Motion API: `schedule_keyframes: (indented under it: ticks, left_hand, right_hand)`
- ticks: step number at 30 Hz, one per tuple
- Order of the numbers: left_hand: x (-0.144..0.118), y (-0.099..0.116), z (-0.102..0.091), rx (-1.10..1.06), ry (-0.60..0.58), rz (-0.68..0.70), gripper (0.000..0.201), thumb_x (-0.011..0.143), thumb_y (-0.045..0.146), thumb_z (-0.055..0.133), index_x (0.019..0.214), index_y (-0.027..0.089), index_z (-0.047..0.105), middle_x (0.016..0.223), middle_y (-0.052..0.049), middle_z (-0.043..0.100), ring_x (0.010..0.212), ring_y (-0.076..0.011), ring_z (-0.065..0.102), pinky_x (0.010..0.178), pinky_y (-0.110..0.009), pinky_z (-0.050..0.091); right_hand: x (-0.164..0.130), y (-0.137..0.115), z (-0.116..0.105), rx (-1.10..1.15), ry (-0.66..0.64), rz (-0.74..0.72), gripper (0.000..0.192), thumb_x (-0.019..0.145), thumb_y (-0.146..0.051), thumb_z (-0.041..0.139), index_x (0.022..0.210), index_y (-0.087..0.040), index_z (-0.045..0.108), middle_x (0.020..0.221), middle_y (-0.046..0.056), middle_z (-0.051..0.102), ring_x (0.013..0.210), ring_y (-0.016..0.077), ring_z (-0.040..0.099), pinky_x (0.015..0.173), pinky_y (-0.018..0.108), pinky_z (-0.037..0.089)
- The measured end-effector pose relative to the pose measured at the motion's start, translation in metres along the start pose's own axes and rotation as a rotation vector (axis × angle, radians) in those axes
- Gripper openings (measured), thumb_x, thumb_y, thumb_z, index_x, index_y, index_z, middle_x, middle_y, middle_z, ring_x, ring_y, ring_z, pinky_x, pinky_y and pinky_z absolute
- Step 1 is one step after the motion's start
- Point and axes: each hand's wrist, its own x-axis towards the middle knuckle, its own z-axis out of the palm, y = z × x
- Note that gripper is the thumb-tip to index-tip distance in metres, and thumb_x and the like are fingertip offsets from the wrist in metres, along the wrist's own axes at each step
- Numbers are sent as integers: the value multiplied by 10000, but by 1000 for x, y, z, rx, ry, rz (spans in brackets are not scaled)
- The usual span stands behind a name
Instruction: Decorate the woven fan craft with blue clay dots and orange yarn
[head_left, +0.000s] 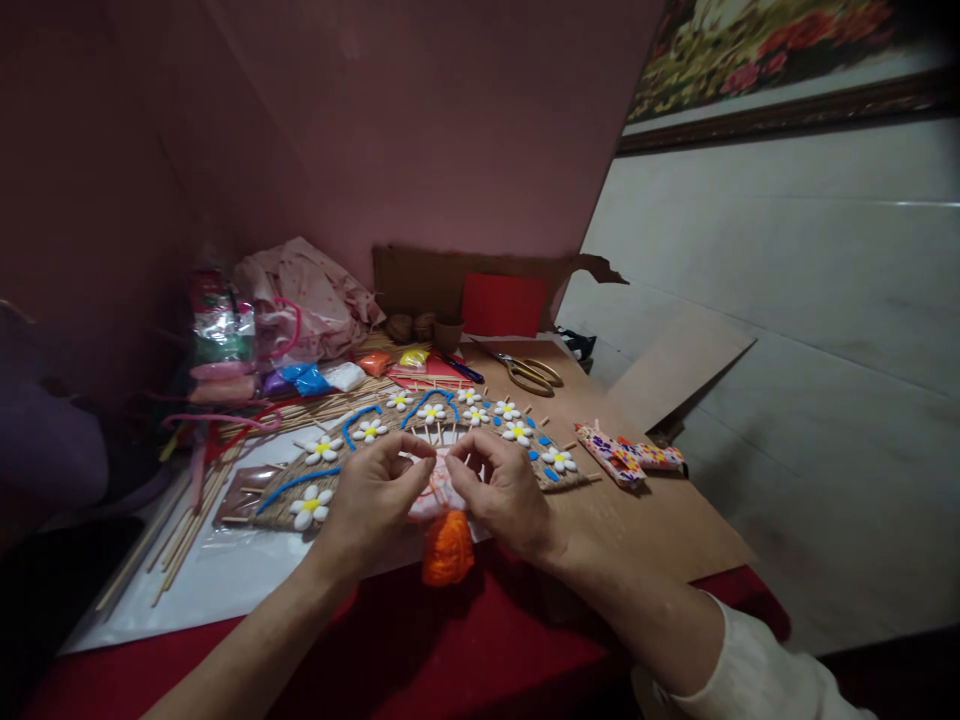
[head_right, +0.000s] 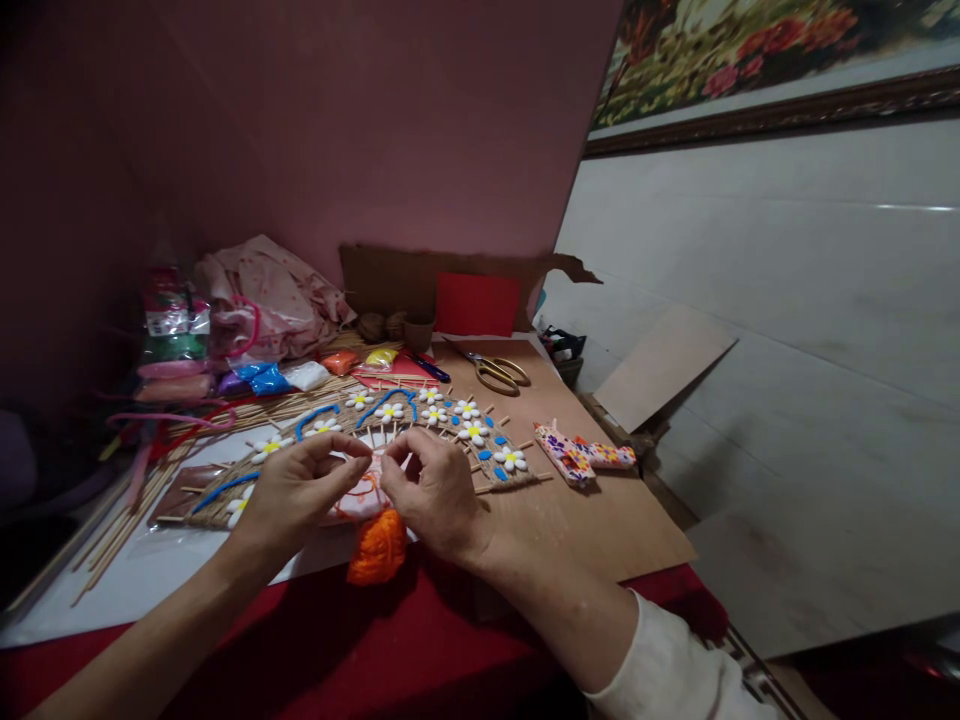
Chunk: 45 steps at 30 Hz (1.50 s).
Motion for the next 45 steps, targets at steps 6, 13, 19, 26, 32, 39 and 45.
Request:
schedule_keyframes:
  ticks: [6, 13, 19, 26, 32, 39, 45]
  left_hand:
    - [1, 3, -3, -114, 26, -137, 216, 638, 340, 704, 735, 165, 623, 447, 82, 416, 388, -56, 348, 363, -158, 327]
    - [3, 3, -3, -131, 14, -171, 223, 642, 343, 704, 725, 163, 602, 407, 98, 392, 341, -34, 292, 324, -128, 221]
    - [2, 6, -2, -160, -6, -197, 215, 633, 330, 698, 727, 165, 597, 395, 104, 384, 328, -32, 283, 322, -131, 229]
    - [2, 7, -3, -192, -14, -219, 234, 656, 357, 692, 740, 171, 577, 381, 116, 352, 322, -26, 257, 327, -124, 234]
    - [-1, 12, 0, -245, -73, -286, 302, 680, 437, 690, 744, 166, 573, 407, 114, 357, 334, -18, 241, 344, -132, 309]
    - [2, 7, -2, -204, -139, -276, 287, 683, 406, 699, 700, 143, 585, 386, 108, 340, 328, -5, 217, 315, -108, 201]
    - [0, 11, -3, -317, -135, -362, 274, 664, 376, 711, 679, 156, 550, 375, 125, 327, 319, -1, 209, 367, -150, 388]
  right_hand:
    - [1, 2, -2, 33, 34, 64, 36, 779, -178, 537, 779, -188, 572, 706, -8, 554, 563, 102, 462, 515, 232, 351]
    - [2, 6, -2, 157, -12, 88, 129, 822, -257, 541, 908, -201, 620, 893, 27, 542, 692, 122, 514, 550, 229, 416]
    - [3, 7, 2, 206, -97, 59, 45, 775, -190, 570, 754, -187, 610, 807, 14, 517, 726, 131, 493, 577, 225, 403]
    - [4, 9, 0, 277, -64, 98, 89, 790, -222, 553, 710, -186, 547, 710, -8, 499, 681, 128, 459, 578, 234, 370]
    - [2, 13, 2, 235, -74, 58, 98, 831, -245, 539, 754, -186, 559, 744, -6, 513, 690, 122, 469, 598, 236, 374]
    - [2, 5, -1, 39, -61, -130, 101, 865, -205, 508, 785, -182, 566, 768, 5, 497, 726, 130, 474, 639, 252, 386]
    - [-1, 3, -1, -28, 13, -144, 67, 864, -193, 500, 847, -183, 564, 813, 19, 520, 720, 131, 487, 623, 257, 395]
